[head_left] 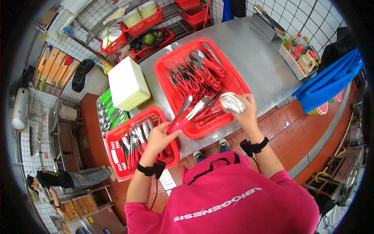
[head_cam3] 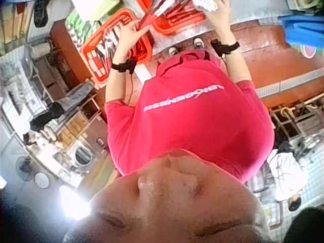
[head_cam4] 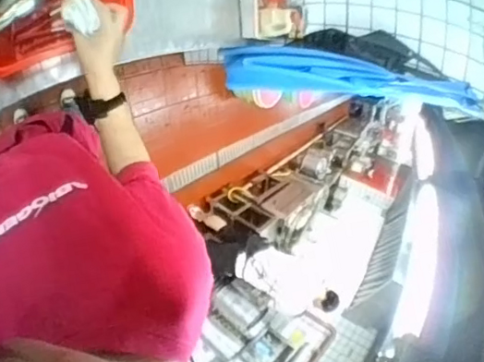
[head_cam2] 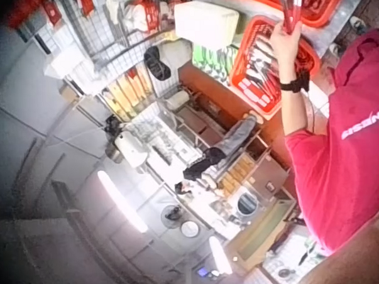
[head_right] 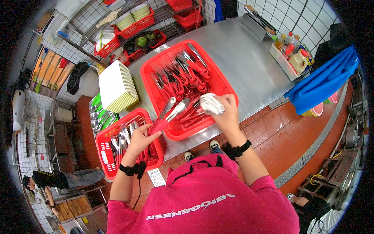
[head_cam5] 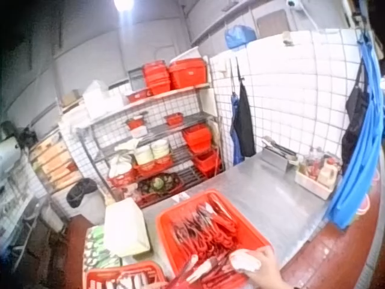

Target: Clean individual pairs of tongs with a white cloth and place them from one red basket into another.

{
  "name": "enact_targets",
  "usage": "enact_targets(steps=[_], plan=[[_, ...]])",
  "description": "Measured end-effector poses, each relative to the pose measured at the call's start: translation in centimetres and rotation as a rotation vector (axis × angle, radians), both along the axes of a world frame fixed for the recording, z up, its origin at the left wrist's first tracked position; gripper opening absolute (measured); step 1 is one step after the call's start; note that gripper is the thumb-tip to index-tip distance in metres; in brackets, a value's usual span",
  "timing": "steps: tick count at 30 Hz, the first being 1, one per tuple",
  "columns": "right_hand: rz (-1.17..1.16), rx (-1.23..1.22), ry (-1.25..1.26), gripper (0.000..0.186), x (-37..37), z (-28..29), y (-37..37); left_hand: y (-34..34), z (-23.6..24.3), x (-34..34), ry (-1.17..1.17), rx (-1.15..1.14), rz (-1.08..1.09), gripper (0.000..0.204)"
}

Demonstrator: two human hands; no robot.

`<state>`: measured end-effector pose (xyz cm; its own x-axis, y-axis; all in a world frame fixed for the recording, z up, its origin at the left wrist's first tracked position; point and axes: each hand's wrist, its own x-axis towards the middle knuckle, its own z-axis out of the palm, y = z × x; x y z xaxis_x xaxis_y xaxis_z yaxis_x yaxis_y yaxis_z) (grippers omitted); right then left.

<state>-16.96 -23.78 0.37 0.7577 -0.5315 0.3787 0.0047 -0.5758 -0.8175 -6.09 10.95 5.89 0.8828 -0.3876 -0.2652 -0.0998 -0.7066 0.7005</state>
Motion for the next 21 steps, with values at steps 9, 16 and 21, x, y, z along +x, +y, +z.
enact_targets(steps=[9,16,21], plan=[[0.435,-0.247,0.067,0.066,1.9,3.8,8.2,0.5,-1.9,-3.9,0.145,-0.282,0.051,0.055],[0.134,-0.235,0.102,0.056,4.0,4.3,3.7,3.8,-3.7,-5.9,0.422,-0.546,0.133,0.048],[0.366,-0.295,0.1,0.045,2.5,4.5,7.4,2.7,-2.2,-6.3,0.58,-0.726,0.174,0.047]])
